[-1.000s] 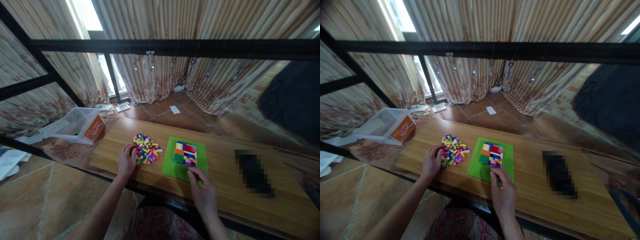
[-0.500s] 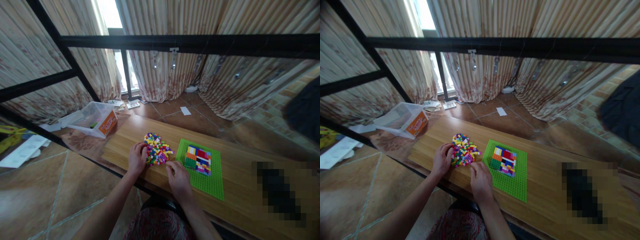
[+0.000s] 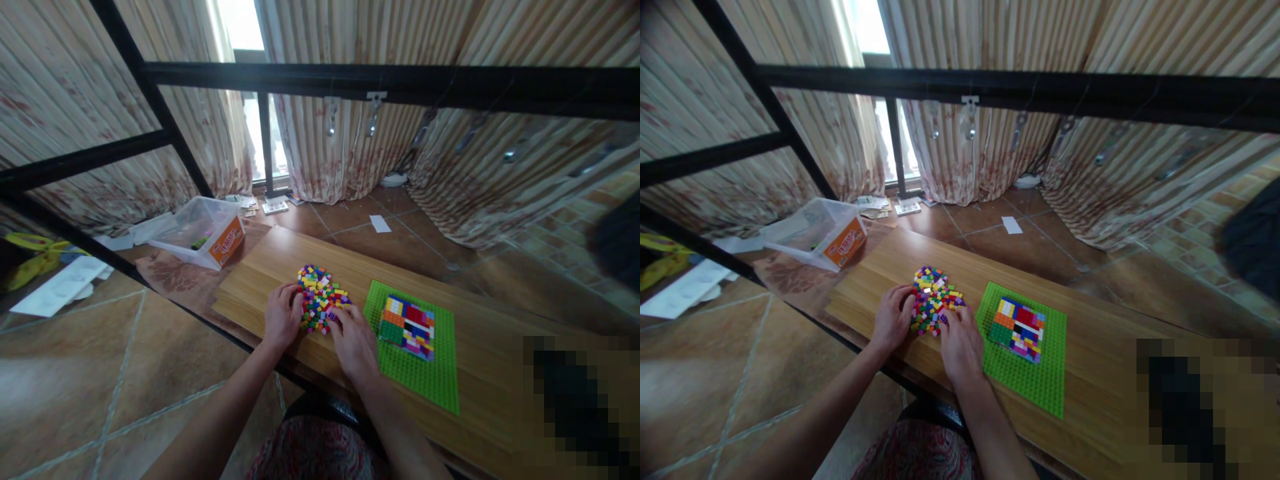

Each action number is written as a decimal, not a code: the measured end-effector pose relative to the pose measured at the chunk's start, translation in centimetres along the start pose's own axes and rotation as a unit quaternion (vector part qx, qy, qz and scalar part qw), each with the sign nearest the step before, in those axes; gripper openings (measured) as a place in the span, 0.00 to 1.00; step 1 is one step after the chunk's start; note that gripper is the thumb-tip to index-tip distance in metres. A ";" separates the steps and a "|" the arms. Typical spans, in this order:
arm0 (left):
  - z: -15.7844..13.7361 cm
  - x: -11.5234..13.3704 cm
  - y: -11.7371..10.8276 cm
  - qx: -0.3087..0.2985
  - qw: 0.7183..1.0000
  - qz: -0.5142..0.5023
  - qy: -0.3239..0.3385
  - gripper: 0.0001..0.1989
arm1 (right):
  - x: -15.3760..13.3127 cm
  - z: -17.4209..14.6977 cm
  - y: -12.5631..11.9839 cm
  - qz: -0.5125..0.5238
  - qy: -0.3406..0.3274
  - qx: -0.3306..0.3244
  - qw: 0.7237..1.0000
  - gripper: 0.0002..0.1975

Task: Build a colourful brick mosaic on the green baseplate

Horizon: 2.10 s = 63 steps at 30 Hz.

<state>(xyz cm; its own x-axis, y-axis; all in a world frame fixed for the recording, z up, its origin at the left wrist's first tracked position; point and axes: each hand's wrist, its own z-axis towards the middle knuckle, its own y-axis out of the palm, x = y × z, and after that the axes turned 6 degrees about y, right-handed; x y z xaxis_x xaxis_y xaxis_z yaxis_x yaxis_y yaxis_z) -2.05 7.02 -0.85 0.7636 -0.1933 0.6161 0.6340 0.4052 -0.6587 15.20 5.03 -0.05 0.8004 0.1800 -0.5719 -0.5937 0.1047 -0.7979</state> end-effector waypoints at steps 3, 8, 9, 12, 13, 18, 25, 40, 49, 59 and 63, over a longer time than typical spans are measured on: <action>0.0 0.1 0.0 0.002 1.000 -0.001 0.000 0.12 | 0.1 -0.2 0.0 0.015 -0.001 0.020 1.000 0.12; 0.0 0.2 -0.1 0.004 1.000 -0.005 -0.004 0.12 | -0.5 -1.4 -0.3 0.054 0.005 0.050 0.997 0.15; 0.0 0.2 -0.1 0.003 1.000 -0.006 -0.006 0.12 | -0.7 -1.6 -0.3 0.062 -0.001 0.048 0.997 0.14; 0.1 0.2 -0.2 0.003 1.000 -0.012 -0.011 0.13 | -1.4 -2.1 -0.1 0.077 -0.030 0.021 0.996 0.13; 0.1 0.2 -0.2 0.005 1.000 -0.016 -0.014 0.13 | -1.7 -2.1 0.1 0.076 -0.038 0.011 0.996 0.12; 0.2 0.3 -0.4 0.015 0.999 -0.028 -0.016 0.15 | -2.8 -1.3 1.3 0.040 -0.052 -0.012 0.998 0.09; 0.1 0.1 -0.3 0.020 0.999 -0.033 -0.018 0.15 | -1.8 -1.2 1.3 0.015 -0.046 0.008 0.999 0.08; 0.2 0.0 -0.4 0.025 0.998 -0.049 -0.026 0.15 | -4.5 -1.7 2.4 -0.044 -0.052 0.020 0.997 0.04; 0.2 -0.1 -0.4 0.017 0.999 -0.041 -0.026 0.16 | -3.3 -2.2 1.5 0.077 -0.072 0.038 0.994 0.05; 0.3 -0.4 -0.4 0.009 0.999 -0.033 -0.016 0.18 | 2.5 -7.3 -5.3 0.183 0.126 0.120 0.968 0.08; 0.4 -0.4 -0.5 0.007 1.000 -0.025 -0.015 0.18 | 6.8 -8.8 -7.5 0.153 0.180 0.168 0.957 0.10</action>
<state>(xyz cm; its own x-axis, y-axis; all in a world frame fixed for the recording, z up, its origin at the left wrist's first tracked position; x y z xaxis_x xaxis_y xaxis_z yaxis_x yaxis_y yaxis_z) -2.69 7.27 -0.61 0.7265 -0.1869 0.6612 0.6696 0.4087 -0.6202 25.81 -3.14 0.38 0.5262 -0.0906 -0.8455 -0.7492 0.4210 -0.5113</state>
